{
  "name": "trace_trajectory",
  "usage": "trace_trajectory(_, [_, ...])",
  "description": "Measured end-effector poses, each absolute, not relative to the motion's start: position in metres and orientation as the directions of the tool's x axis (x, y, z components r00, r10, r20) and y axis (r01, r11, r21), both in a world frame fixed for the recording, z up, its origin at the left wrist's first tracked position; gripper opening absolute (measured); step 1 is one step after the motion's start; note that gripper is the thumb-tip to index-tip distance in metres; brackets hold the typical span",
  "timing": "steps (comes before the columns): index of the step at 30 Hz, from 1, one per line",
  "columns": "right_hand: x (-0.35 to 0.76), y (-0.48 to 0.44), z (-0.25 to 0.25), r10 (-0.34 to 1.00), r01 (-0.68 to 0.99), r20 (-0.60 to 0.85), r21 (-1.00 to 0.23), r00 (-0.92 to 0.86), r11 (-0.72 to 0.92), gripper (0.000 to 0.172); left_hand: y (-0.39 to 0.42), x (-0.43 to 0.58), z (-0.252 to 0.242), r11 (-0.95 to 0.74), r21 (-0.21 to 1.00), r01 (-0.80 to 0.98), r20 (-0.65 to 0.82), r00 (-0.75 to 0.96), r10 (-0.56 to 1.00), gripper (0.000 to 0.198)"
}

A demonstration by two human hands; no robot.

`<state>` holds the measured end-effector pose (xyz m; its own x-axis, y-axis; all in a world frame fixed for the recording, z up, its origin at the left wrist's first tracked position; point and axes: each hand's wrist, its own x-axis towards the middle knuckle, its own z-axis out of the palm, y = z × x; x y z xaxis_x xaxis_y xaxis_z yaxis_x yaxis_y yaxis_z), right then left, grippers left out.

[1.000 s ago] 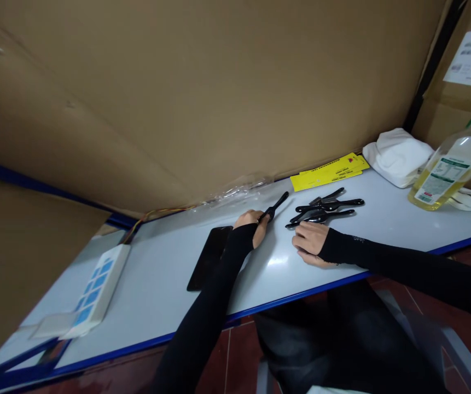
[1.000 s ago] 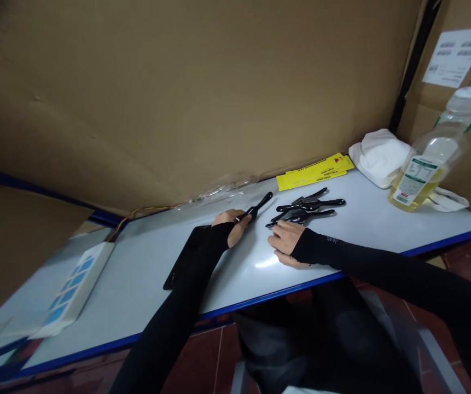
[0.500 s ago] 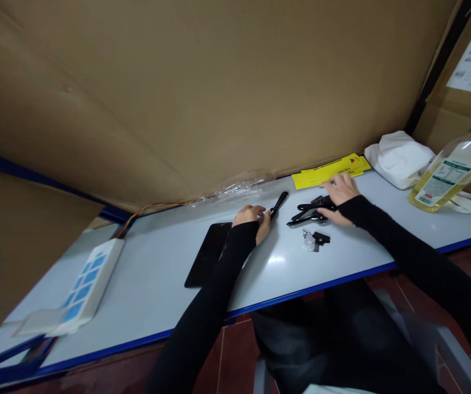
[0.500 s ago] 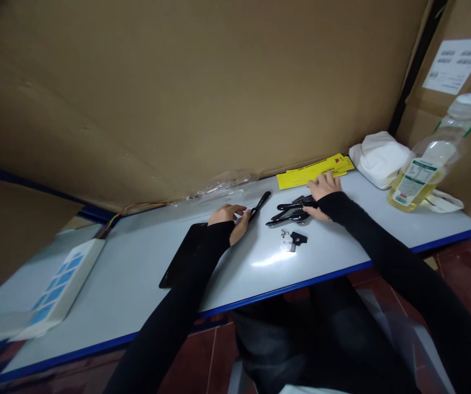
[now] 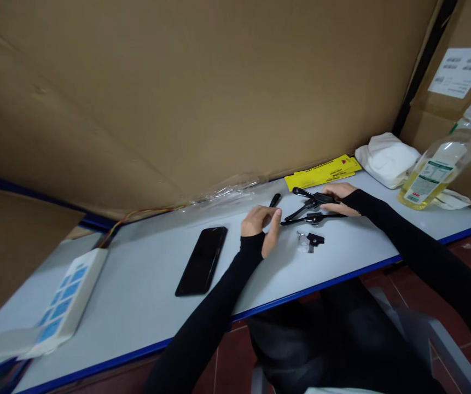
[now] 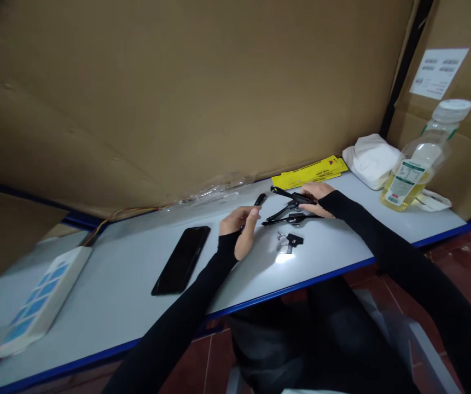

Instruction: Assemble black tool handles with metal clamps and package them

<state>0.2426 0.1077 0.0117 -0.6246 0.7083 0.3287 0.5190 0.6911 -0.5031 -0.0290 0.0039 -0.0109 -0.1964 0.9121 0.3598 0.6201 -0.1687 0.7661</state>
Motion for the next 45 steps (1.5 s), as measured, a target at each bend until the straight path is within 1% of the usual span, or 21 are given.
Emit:
trace_trajectory(2, [0.224,0.092,0.01,0.618,0.453,0.522,-0.421,-0.587,0.786,0.011,0.001,-0.01,-0.012,-0.157,0.943,0.293,0.217,-0.184,0.959,0.06])
trace_trajectory(3, [0.213,0.082,0.008,0.559,0.421,0.604,-0.371,-0.568,0.828,0.012,0.0,-0.001,-0.012,-0.128,0.982,0.138,0.147,-0.138,0.979,0.067])
trace_trajectory(4, [0.201,0.072,0.006,0.494,0.384,0.659,-0.319,-0.568,0.867,0.014,-0.001,0.006,-0.011,-0.095,0.995,0.016,0.096,-0.09,0.991,0.071])
trace_trajectory(6, [0.179,0.053,0.001,0.448,0.4,0.756,-0.267,-0.477,0.877,0.022,-0.001,0.015,-0.008,-0.035,0.991,-0.132,0.032,-0.027,0.999,0.073])
trace_trajectory(7, [0.171,0.045,-0.001,0.438,0.385,0.765,-0.268,-0.471,0.883,0.023,-0.001,0.015,-0.006,-0.016,0.985,-0.173,0.013,-0.017,1.0,0.07])
trace_trajectory(8, [0.166,0.039,-0.002,0.485,0.38,0.749,-0.33,-0.451,0.864,0.021,-0.001,0.014,-0.004,0.001,0.98,-0.199,-0.003,-0.011,1.0,0.066])
trace_trajectory(10, [0.162,0.034,-0.001,0.597,0.31,0.646,-0.512,-0.476,0.801,0.028,0.001,0.005,-0.003,0.048,0.974,-0.223,-0.047,0.011,0.999,0.058])
trace_trajectory(12, [0.165,0.035,0.002,0.692,0.227,0.487,-0.705,-0.533,0.672,0.043,0.004,-0.004,-0.005,0.118,0.97,-0.215,-0.111,0.044,0.993,0.056])
trace_trajectory(13, [0.168,0.037,0.003,0.725,0.208,0.415,-0.772,-0.55,0.6,0.047,0.006,-0.008,-0.006,0.145,0.968,-0.206,-0.137,0.049,0.989,0.057])
trace_trajectory(16, [0.173,0.041,0.005,0.832,0.263,0.293,-0.854,-0.47,0.449,0.041,0.008,-0.011,-0.012,0.178,0.955,-0.236,-0.157,0.103,0.982,0.07])
trace_trajectory(19, [0.171,0.041,0.006,0.901,0.334,0.271,-0.861,-0.338,0.384,0.039,0.007,-0.006,-0.016,0.181,0.925,-0.333,-0.12,0.195,0.973,0.081])
trace_trajectory(22, [0.169,0.038,0.008,0.932,0.365,0.249,-0.869,-0.263,0.335,0.044,0.005,0.001,-0.017,0.143,0.921,-0.361,-0.093,0.151,0.984,0.083])
trace_trajectory(24, [0.167,0.036,0.009,0.93,0.379,0.26,-0.858,-0.26,0.346,0.044,0.004,0.004,-0.017,0.123,0.928,-0.352,-0.092,0.104,0.99,0.079])
trace_trajectory(28, [0.164,0.032,0.004,0.892,0.374,0.369,-0.813,-0.261,0.446,0.031,0.002,0.008,-0.015,0.071,0.938,-0.34,-0.071,0.013,0.997,0.069])
trace_trajectory(31, [0.16,0.03,-0.002,0.866,0.368,0.425,-0.786,-0.262,0.497,0.018,0.0,0.01,-0.012,0.019,0.943,-0.333,-0.031,-0.033,0.999,0.072])
trace_trajectory(33, [0.159,0.03,-0.005,0.834,0.356,0.475,-0.756,-0.28,0.55,0.013,-0.001,0.01,-0.009,0.013,0.945,-0.326,-0.031,-0.048,0.998,0.075])
trace_trajectory(37, [0.164,0.038,-0.004,0.707,0.316,0.611,-0.633,-0.356,0.706,0.018,-0.001,0.008,0.0,0.077,0.942,-0.328,-0.091,-0.025,0.996,0.08])
trace_trajectory(39, [0.169,0.045,0.0,0.665,0.308,0.632,-0.591,-0.398,0.745,0.024,-0.002,0.006,0.005,0.093,0.935,-0.344,-0.096,0.007,0.995,0.08])
trace_trajectory(41, [0.175,0.05,0.006,0.674,0.317,0.615,-0.597,-0.408,0.737,0.027,-0.003,0.004,0.01,0.098,0.934,-0.343,-0.087,0.045,0.995,0.079])
trace_trajectory(43, [0.179,0.051,0.012,0.717,0.297,0.564,-0.661,-0.409,0.689,0.019,-0.004,0.002,0.013,0.102,0.943,-0.316,-0.082,0.076,0.994,0.077])
trace_trajectory(45, [0.18,0.049,0.015,0.725,0.244,0.509,-0.713,-0.465,0.657,0.027,-0.004,0.0,0.013,0.12,0.951,-0.283,-0.1,0.085,0.991,0.073])
